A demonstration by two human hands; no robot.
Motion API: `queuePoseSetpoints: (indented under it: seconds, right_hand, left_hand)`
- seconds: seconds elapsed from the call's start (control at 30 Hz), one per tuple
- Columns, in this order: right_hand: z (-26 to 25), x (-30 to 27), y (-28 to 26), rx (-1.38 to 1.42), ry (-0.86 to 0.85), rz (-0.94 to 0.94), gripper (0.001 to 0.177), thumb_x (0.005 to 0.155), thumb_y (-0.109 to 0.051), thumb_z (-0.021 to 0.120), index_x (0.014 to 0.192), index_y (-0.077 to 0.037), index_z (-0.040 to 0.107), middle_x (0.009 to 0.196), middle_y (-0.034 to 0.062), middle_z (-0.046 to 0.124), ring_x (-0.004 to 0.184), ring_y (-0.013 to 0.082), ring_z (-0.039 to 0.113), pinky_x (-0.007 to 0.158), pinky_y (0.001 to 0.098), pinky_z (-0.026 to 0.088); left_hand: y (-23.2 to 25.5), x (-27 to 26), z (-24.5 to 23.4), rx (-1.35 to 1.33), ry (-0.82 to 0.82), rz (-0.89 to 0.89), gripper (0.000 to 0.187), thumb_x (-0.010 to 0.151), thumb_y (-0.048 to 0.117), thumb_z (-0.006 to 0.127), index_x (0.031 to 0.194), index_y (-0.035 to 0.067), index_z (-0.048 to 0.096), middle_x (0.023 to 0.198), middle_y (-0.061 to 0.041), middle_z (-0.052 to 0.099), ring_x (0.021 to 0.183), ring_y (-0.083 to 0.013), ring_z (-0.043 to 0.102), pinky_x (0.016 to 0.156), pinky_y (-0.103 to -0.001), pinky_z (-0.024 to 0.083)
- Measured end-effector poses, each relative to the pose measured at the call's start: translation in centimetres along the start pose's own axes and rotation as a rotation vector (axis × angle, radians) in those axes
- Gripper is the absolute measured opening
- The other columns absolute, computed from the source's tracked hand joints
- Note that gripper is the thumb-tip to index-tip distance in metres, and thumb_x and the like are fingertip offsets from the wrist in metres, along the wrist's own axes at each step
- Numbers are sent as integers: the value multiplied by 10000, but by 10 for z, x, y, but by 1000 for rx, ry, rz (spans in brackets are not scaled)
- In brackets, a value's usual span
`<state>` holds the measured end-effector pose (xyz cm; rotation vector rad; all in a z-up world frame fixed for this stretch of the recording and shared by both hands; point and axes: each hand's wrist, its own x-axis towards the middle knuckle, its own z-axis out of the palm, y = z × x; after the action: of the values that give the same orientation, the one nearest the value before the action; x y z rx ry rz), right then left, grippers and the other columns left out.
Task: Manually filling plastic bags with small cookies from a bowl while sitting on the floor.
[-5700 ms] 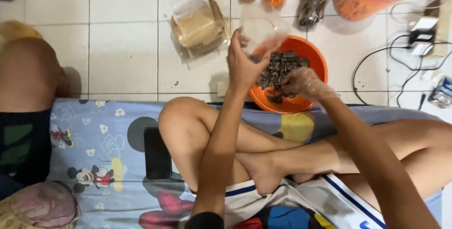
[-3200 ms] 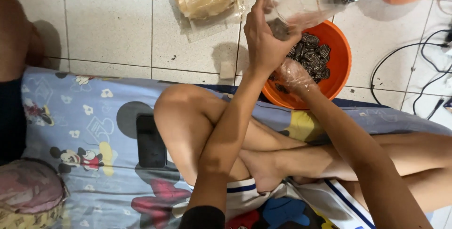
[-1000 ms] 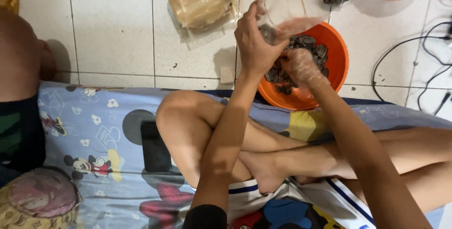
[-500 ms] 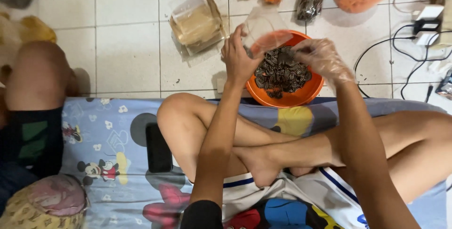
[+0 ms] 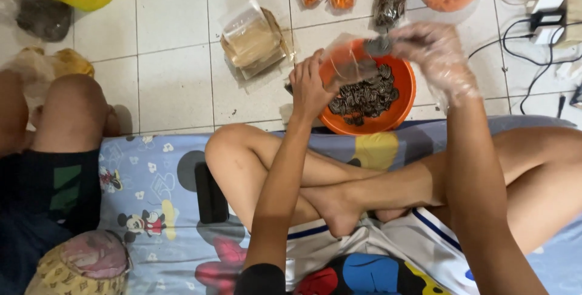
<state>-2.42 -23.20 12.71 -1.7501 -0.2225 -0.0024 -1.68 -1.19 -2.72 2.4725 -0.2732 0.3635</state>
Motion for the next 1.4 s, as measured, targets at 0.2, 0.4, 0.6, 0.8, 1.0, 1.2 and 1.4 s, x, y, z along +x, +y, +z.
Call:
queuePoseSetpoints:
  seconds: [0.2,0.4,0.6,0.8,1.0,1.2,1.4]
  right_hand:
    - [27,-4,-58,-297,-181,70,172,830,99,583,993,89,638,869,282,618,733,316,627,610,320,518]
    - [20,13,-14,-56,16,-79,163,955,58,515,1088,39,608,1028,247,598,936,331,610,807,401,497]
    - [23,32,9,-480,-243,600,204,892,-118,560,1077,-69,634,1045,120,651,932,232,631,858,334,510]
    - [79,36,81,-1139,-699,519,167,931,-121,454,984,-154,609,755,48,601,624,149,574,547,271,538]
    - [136,1,186,-1064,-858,458,222,836,-71,527,1053,-26,515,906,119,579,759,217,588,622,275,547]
    - [137,-19,211,-901,-753,168,308,867,-53,350,1151,-14,462,1021,196,557,855,327,563,756,418,482]
    - [139,-2,176,-797,-796,538,211,730,-36,463,874,-32,618,851,132,655,794,289,609,694,369,489]
  left_hand:
    - [2,0,1,-42,98,190,737,775,578,553,1330,134,358,1163,-73,502,1097,-235,468,977,-433,332]
    - [9,6,-7,-396,50,9,845,688,470,738,1308,69,326,1130,-127,493,1073,-286,474,969,-429,360]
    - [38,37,-49,-1095,213,-544,898,620,149,796,1306,149,216,1303,-206,415,1038,-321,582,766,-331,607]
    - [34,45,-54,-817,413,-734,1002,561,277,776,1356,79,199,1322,-225,396,1133,-338,514,831,-379,561]
    - [24,46,-43,-818,418,-639,960,603,258,768,1345,29,202,1146,-114,505,1020,-243,535,871,-322,551]
    - [17,45,-22,-609,362,-386,927,633,249,807,1361,92,255,1179,-109,497,1050,-205,510,828,-296,593]
    - [9,41,-13,-539,336,-298,962,642,212,830,1388,129,228,1145,-69,521,993,-150,526,825,-232,546]
